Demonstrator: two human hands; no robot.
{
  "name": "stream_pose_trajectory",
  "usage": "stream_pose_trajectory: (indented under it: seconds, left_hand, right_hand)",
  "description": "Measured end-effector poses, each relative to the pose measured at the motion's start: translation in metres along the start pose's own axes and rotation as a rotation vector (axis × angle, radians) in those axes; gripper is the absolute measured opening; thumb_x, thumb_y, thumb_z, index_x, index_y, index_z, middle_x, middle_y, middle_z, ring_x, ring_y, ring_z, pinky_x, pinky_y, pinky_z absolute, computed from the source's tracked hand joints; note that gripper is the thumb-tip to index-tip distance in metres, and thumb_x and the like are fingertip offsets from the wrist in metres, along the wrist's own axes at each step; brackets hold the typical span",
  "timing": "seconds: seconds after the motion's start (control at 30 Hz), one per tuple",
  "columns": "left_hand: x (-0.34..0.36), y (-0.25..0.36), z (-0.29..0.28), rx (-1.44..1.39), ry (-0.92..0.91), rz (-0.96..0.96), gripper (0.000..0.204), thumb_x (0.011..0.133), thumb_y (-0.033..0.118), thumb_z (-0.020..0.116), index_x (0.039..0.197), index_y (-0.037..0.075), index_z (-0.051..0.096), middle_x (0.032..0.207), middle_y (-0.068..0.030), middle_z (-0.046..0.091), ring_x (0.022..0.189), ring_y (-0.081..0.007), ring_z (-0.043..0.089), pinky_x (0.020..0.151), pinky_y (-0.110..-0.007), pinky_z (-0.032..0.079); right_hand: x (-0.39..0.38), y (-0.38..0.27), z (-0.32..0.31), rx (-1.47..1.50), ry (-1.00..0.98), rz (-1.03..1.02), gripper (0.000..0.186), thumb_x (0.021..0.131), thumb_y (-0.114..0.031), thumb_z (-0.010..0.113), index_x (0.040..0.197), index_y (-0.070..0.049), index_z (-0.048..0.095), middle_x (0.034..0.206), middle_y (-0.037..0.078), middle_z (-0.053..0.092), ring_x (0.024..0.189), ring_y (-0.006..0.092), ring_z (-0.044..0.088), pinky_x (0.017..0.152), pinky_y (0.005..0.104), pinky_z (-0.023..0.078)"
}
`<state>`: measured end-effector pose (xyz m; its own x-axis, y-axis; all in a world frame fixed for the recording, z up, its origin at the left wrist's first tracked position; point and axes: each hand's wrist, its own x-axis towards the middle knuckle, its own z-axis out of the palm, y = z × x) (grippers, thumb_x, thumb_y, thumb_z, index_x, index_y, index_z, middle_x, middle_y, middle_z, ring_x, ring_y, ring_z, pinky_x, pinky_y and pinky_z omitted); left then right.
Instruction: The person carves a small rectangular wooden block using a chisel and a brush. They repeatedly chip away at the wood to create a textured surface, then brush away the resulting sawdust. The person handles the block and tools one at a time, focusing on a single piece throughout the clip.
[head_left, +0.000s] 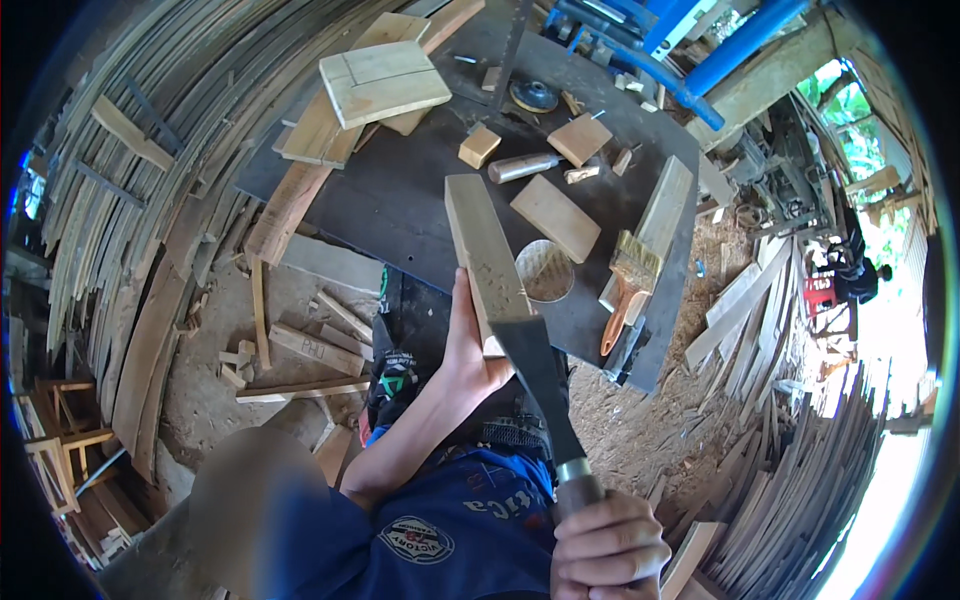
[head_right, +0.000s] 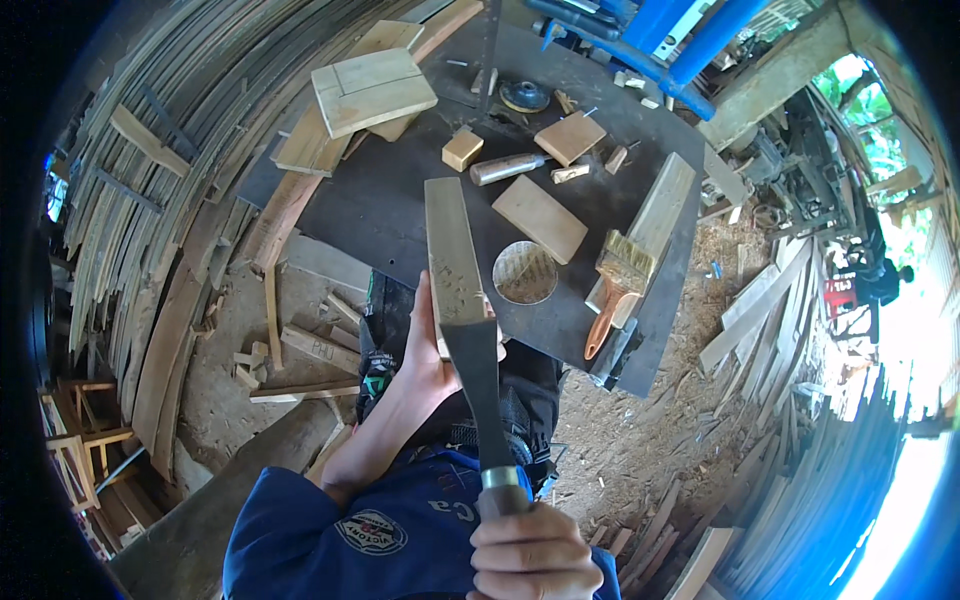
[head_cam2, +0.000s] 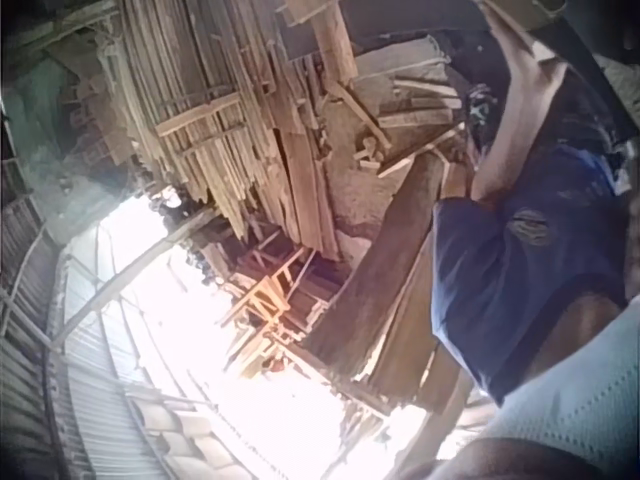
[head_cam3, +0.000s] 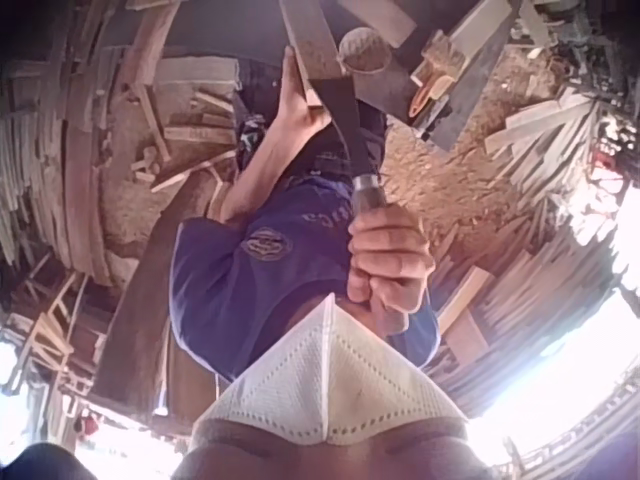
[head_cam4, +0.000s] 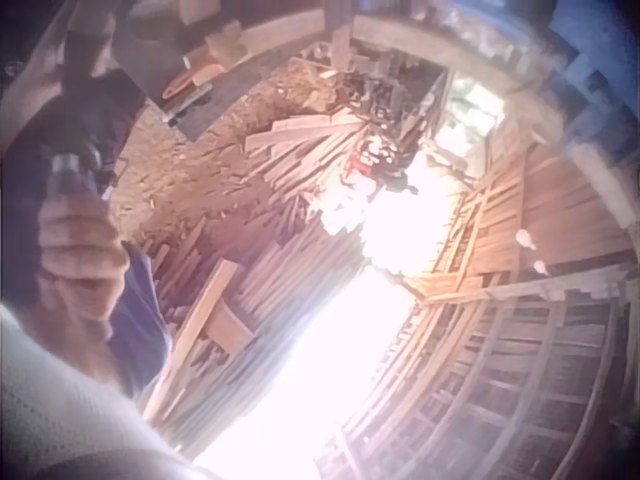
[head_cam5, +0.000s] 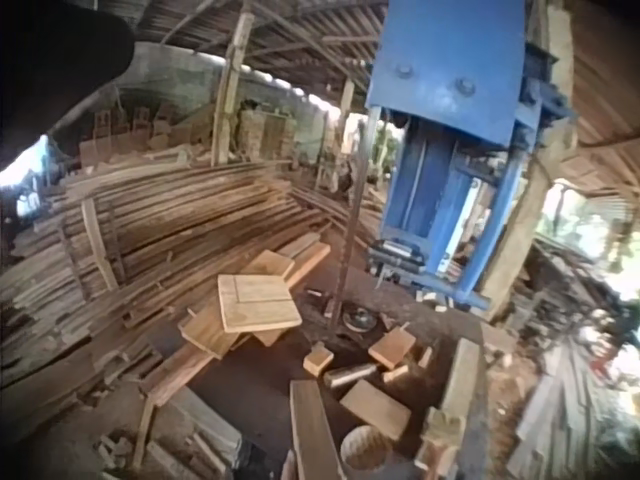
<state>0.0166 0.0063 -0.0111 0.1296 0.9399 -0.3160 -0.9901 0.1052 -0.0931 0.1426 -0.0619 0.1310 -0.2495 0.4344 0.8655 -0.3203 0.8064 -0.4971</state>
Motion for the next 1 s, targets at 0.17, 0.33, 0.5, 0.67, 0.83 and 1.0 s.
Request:
stream_pose_trajectory:
  seconds: [0.17,0.33,0.5,0.67,0.83,1.0]
  left_hand:
    - [-0.008,0.002,0.004,-0.014,0.024,0.026,0.063,0.081,0.065,0.036,0.098,0.008,0.057,0.079,-0.0106,0.06,0.069,-0.0268,0.059,0.062,-0.041,0.047]
    - [-0.008,0.012,0.002,-0.039,0.019,-0.005,0.063,0.08,0.065,0.038,0.098,0.007,0.056,0.079,-0.0089,0.06,0.072,-0.0267,0.059,0.061,-0.041,0.047]
    - [-0.01,0.004,-0.011,-0.027,-0.067,0.02,0.061,0.082,0.063,0.039,0.107,0.009,0.054,0.089,-0.006,0.061,0.081,-0.0215,0.06,0.07,-0.038,0.049]
    - [-0.006,0.006,-0.027,-0.02,-0.085,-0.041,0.057,0.08,0.064,0.04,0.094,0.011,0.058,0.081,-0.0084,0.061,0.077,-0.0216,0.06,0.063,-0.039,0.048]
    - [0.0,0.014,-0.015,0.004,0.08,0.052,0.059,0.079,0.065,0.041,0.091,0.01,0.058,0.076,-0.0096,0.061,0.07,-0.0233,0.06,0.058,-0.041,0.048]
    - [-0.009,0.007,-0.016,-0.067,0.073,-0.018,0.061,0.08,0.065,0.039,0.093,0.008,0.058,0.076,-0.0118,0.06,0.068,-0.0232,0.058,0.059,-0.039,0.048]
  right_hand:
    - [-0.009,0.08,0.011,0.014,-0.006,-0.071,0.02,0.07,0.001,0.057,0.072,-0.006,0.038,0.055,0.008,0.048,0.043,0.0191,0.05,0.042,0.035,0.048]
    - [-0.006,0.022,-0.021,0.09,-0.236,0.082,0.02,0.067,0.003,0.059,0.073,-0.006,0.042,0.057,0.002,0.051,0.043,0.0153,0.051,0.043,0.0309,0.048]
    - [-0.004,0.092,0.012,0.055,-0.013,-0.129,0.023,0.066,0.004,0.059,0.074,-0.004,0.039,0.058,0.007,0.052,0.045,0.0182,0.052,0.044,0.0348,0.049]
    - [0.001,0.059,0.007,0.213,-0.038,-0.072,0.021,0.064,0.003,0.058,0.071,-0.005,0.041,0.057,0.008,0.053,0.048,0.0186,0.053,0.046,0.0378,0.05]
    - [-0.001,0.08,0.009,0.138,-0.04,-0.075,0.019,0.072,-0.002,0.054,0.078,-0.006,0.037,0.055,0.005,0.047,0.042,0.0151,0.047,0.041,0.0337,0.048]
    - [-0.004,0.034,-0.002,0.068,-0.16,-0.016,0.021,0.07,-0.003,0.055,0.076,-0.008,0.036,0.057,0.005,0.049,0.045,0.0168,0.052,0.046,0.0322,0.051]
